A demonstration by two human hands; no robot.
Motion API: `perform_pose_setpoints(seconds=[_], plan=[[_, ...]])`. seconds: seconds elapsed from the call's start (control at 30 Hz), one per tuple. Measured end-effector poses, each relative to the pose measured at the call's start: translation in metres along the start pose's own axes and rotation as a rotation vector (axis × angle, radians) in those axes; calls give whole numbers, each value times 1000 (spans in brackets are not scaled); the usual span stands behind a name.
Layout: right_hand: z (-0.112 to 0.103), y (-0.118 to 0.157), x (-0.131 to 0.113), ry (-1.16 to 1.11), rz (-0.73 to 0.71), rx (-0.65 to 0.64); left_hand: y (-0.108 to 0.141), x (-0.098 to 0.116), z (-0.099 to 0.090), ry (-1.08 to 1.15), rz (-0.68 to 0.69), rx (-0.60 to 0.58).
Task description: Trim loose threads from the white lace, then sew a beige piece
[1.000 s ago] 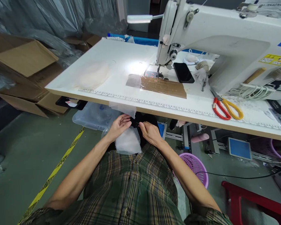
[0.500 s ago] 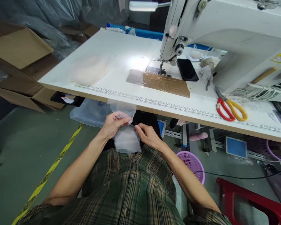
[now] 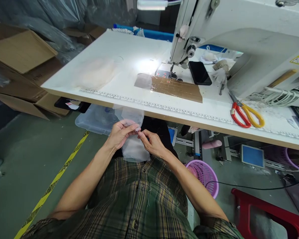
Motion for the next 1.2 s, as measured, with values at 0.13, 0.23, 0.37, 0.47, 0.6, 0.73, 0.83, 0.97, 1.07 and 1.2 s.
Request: perform_pose_setpoints(seconds=[0.13,0.23,0.37,0.47,0.6,0.73,0.83,0.97,1.07,1.2], plan=[[0,0,1,-17,2,37,1,-1,2,11,2,-2],[-1,-1,1,-47,-9,98,0,-1,3,31,5,-9],[0,-1,2,-73,-8,146,-1,-3,3,72,-6,-6],[0,-1,1,-63,-20,149,0,-5,2,75,-12,1],[0,-1,2,-46,-34,164,1,-6,2,66,-12,-10],[-1,3,5,-30,-24,144,1,-7,2,81,-29,-17],[-1,9,3,-45,-32,85,0,-9,1,82,-51,-15],[-23,9,-7,-134,-77,298,6,-13,3,35,-36,-18],[-34,1,-10,-227,-63,445,17,-20,9,-98,-41,-71],[-30,-3,-16,-239,-45,431,27,-20,-4,-263,-25,-58]])
Point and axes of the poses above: each hand's wrist, its own y-axis away from the middle knuckle, its own z-axis out of the palm, x = y × z, the point moved 8 cm from there along -y, towards the middle knuckle, and after that the axes turned 13 degrees about -y, right-handed, at the moved point
